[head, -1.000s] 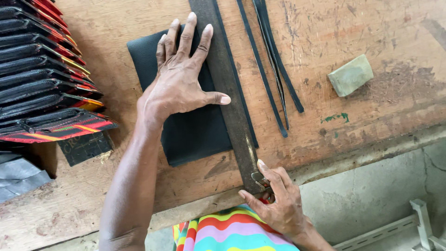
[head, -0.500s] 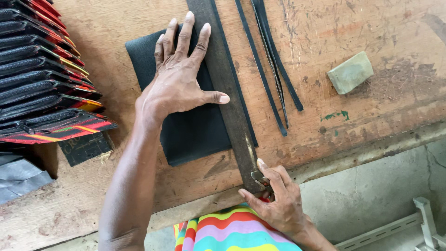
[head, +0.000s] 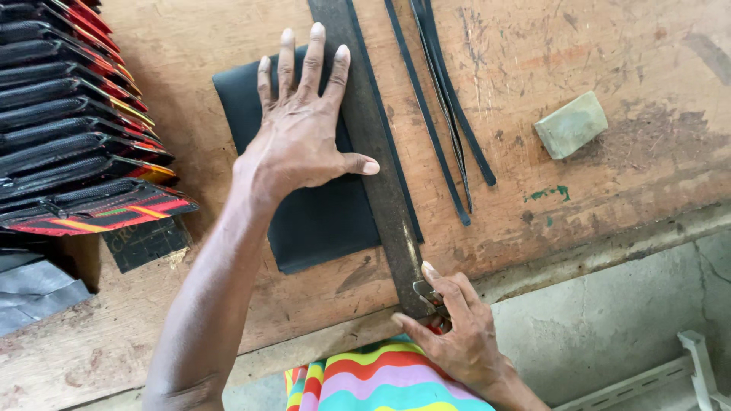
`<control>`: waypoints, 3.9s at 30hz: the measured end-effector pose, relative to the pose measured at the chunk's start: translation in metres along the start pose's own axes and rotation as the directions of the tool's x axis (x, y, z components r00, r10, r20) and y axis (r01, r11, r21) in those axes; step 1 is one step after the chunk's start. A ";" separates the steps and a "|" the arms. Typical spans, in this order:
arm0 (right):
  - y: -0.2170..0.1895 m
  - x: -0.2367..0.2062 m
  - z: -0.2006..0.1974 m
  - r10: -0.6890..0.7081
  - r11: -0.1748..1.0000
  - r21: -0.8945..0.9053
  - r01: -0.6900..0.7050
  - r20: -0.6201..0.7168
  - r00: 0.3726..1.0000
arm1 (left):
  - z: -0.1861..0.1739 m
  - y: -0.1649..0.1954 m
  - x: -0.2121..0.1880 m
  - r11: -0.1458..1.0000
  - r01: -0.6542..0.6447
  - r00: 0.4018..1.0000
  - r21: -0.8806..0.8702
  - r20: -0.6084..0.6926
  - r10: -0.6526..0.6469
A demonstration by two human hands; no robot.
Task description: The person uses a utility knife and a metal ruler to cut a black leather sheet into narrow strips on a wooden workbench. The person repeatedly aligns the ruler, cuts along its edge, and sets the strips aside. A stack of finished zippered pouches is visible nearby.
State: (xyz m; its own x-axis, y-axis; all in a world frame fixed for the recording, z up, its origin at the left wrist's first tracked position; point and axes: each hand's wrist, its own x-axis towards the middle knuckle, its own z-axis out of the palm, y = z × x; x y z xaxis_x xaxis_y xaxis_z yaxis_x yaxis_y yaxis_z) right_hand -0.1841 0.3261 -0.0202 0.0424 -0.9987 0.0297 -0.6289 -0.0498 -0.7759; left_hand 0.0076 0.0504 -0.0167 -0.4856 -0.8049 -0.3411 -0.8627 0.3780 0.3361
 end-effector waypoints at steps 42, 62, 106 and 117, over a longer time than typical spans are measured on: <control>-0.097 0.383 0.010 0.280 0.924 -0.359 -0.135 0.393 0.876 | -0.051 -0.029 0.023 0.993 -0.057 0.978 0.105 0.204 0.034; -0.100 0.389 0.012 0.274 0.918 -0.379 -0.115 0.399 0.875 | -0.046 -0.042 0.017 0.997 -0.076 0.995 -0.022 0.061 0.077; -0.104 0.400 0.017 0.425 0.810 -0.578 -0.096 0.466 0.776 | -0.050 -0.038 0.032 0.988 -0.097 0.978 0.122 0.193 0.072; -0.098 0.313 0.000 0.491 0.776 -0.628 -0.049 0.555 0.671 | -0.037 -0.034 0.042 0.991 -0.088 0.981 0.099 0.183 0.069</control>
State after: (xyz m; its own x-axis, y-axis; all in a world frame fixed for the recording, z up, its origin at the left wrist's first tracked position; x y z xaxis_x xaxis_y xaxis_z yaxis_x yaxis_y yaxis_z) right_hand -0.1087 0.0188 0.0653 0.1503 -0.6872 -0.7108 -0.9782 0.0011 -0.2078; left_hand 0.0222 -0.0131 -0.0105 -0.5614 -0.6797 -0.4720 -0.8264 0.4906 0.2763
